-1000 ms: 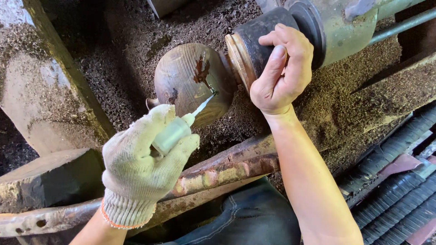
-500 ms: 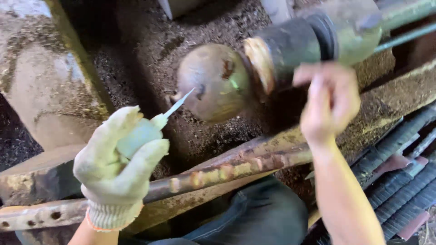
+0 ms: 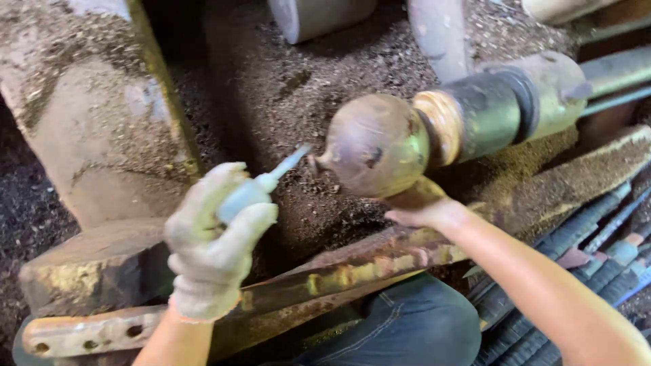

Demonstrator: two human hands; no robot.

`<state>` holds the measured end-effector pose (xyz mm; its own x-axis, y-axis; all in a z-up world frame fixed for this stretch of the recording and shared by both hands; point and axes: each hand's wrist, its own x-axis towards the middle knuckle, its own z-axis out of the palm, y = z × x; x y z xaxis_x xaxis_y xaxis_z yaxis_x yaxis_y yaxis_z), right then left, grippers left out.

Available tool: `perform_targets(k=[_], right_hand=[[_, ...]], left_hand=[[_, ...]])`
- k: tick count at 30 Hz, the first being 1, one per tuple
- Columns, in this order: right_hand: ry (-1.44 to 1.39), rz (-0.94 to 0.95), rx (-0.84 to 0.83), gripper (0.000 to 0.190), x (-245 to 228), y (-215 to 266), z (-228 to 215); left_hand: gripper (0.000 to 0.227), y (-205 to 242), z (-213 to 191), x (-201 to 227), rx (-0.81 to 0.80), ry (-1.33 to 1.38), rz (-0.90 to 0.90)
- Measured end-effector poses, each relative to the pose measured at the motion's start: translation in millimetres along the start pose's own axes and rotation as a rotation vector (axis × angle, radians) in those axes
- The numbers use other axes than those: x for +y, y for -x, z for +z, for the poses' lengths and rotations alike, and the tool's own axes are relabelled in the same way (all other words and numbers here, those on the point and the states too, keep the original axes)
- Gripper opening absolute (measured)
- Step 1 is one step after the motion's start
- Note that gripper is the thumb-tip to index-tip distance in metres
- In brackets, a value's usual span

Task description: Apply dark wood stain or finish to a turned wooden object on a lathe using a bottle and nozzle.

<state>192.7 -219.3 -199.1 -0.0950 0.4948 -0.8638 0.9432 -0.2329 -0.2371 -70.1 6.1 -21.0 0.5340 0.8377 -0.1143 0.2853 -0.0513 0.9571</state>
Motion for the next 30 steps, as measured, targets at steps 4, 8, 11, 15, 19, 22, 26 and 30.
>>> perform_targets(k=[4, 8, 11, 15, 19, 22, 26, 30], right_hand=[[0.259, 0.074, -0.078, 0.093, -2, -4, -14], [-0.058, -0.215, 0.225, 0.083, -24, -54, 22], [0.134, -0.517, 0.329, 0.093, -80, -72, -19], [0.303, -0.565, 0.345, 0.034, -118, -173, 57], [0.559, -0.731, 0.946, 0.047, -122, -210, 84], [0.577, -0.675, 0.232, 0.024, -123, -190, 46], [0.506, -0.908, 0.566, 0.033, -139, -144, -3], [-0.219, -0.566, 0.286, 0.038, -153, -68, -46]], left_hand=[[0.043, -4, 0, 5, -0.109, 0.021, 0.082], [0.045, -3, -1, 4, -0.127, 0.049, 0.21], [0.045, -4, -3, 1, -0.105, 0.009, 0.264], [0.046, -7, -3, -6, -0.089, 0.019, 0.319], [0.048, -4, 5, -1, -0.157, 0.095, 0.258], [0.05, -3, 6, -4, -0.124, 0.096, 0.224], [0.049, -5, 2, -5, -0.067, 0.049, 0.199], [0.045, -3, 1, 7, -0.059, 0.117, -0.026]])
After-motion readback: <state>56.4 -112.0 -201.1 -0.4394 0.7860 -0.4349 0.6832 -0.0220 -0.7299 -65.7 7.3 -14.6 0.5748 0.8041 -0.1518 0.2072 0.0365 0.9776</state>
